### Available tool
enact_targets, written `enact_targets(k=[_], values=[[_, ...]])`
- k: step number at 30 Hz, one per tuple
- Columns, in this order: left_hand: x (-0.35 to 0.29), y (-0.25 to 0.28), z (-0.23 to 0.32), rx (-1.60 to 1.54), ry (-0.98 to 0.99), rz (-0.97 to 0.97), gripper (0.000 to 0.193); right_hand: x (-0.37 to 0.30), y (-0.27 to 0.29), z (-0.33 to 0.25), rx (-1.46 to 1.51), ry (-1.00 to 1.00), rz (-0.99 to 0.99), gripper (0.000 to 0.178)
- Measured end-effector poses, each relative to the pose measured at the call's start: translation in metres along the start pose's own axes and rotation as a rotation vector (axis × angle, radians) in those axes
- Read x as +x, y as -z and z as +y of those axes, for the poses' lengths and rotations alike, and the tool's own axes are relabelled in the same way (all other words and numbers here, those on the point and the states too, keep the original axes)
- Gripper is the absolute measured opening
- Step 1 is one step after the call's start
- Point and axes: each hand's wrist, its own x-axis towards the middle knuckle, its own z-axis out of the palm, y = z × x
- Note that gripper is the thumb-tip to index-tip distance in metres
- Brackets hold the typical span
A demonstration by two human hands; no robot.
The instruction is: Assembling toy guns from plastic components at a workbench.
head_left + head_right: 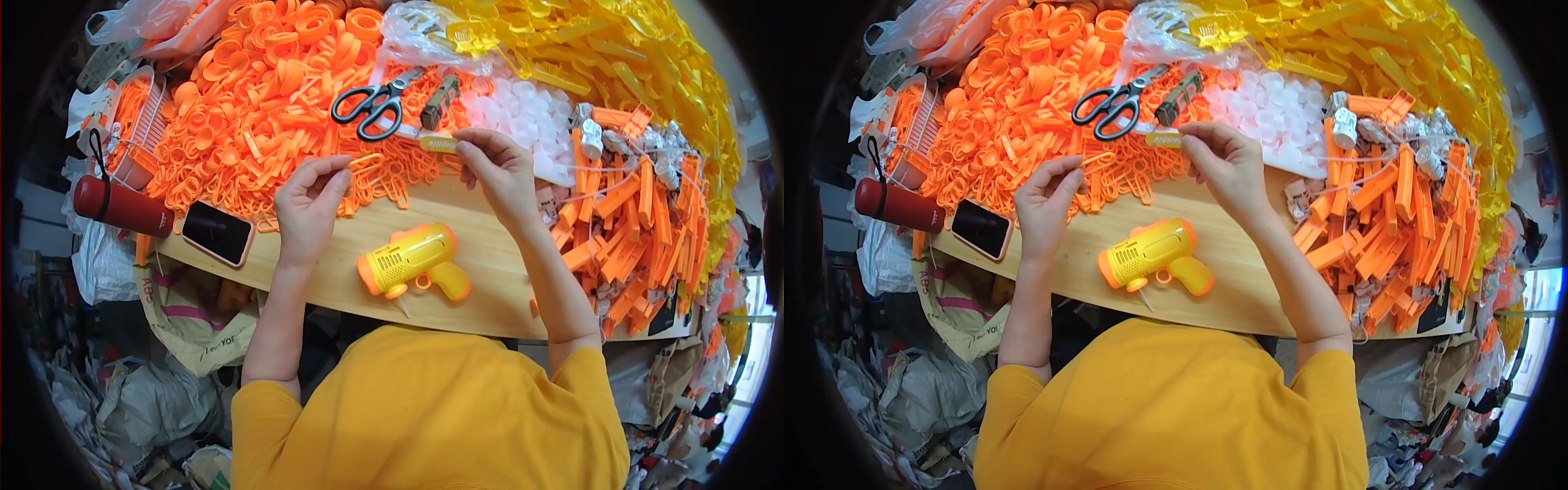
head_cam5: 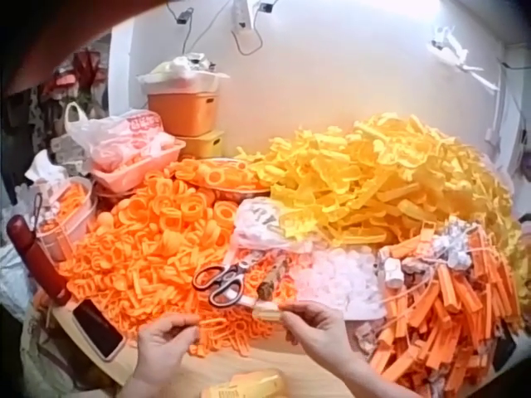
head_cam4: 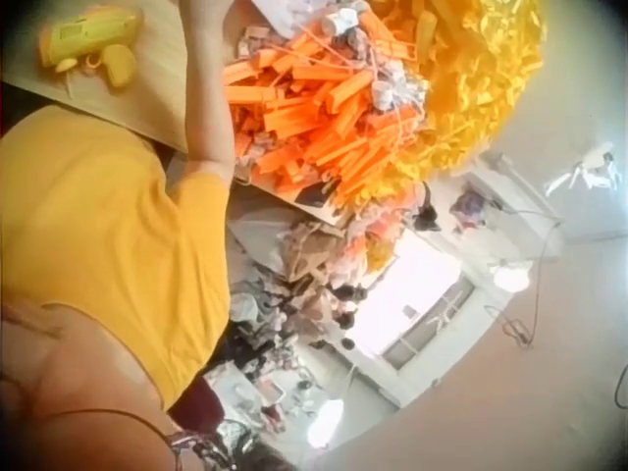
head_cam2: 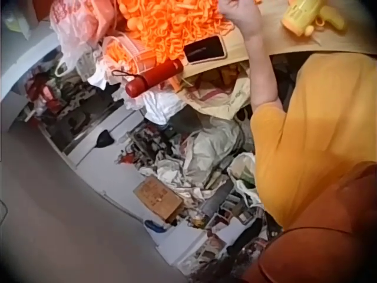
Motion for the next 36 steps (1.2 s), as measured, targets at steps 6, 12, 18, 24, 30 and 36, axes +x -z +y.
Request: enact_targets(k=[6,12,18,24,30,36], values=[[-0.020,-0.024,0.004,-0.452,0.315,-0.238,0.021,-0.052,-0.008,0.007,-0.012,-0.051,0.013,0.020],[-0.037,-0.038,0.002,-0.392,0.446,-0.326,0.022,-0.079,-0.006,0.012,0.018,-0.108,-0.012,0.021],[-0.041,-0.044,0.001,-0.377,0.471,-0.338,0.021,-0.087,-0.002,0.015,0.063,-0.148,-0.023,0.022],[-0.044,-0.046,0.001,-0.363,0.470,-0.357,0.022,-0.090,0.001,0.016,0.103,-0.164,-0.044,0.023],[-0.046,-0.046,0.002,-0.351,0.450,-0.370,0.020,-0.091,0.006,0.017,0.140,-0.162,-0.078,0.024],[-0.048,-0.049,0.004,-0.327,0.411,-0.347,0.019,-0.094,0.006,0.019,0.088,-0.084,-0.018,0.024]])
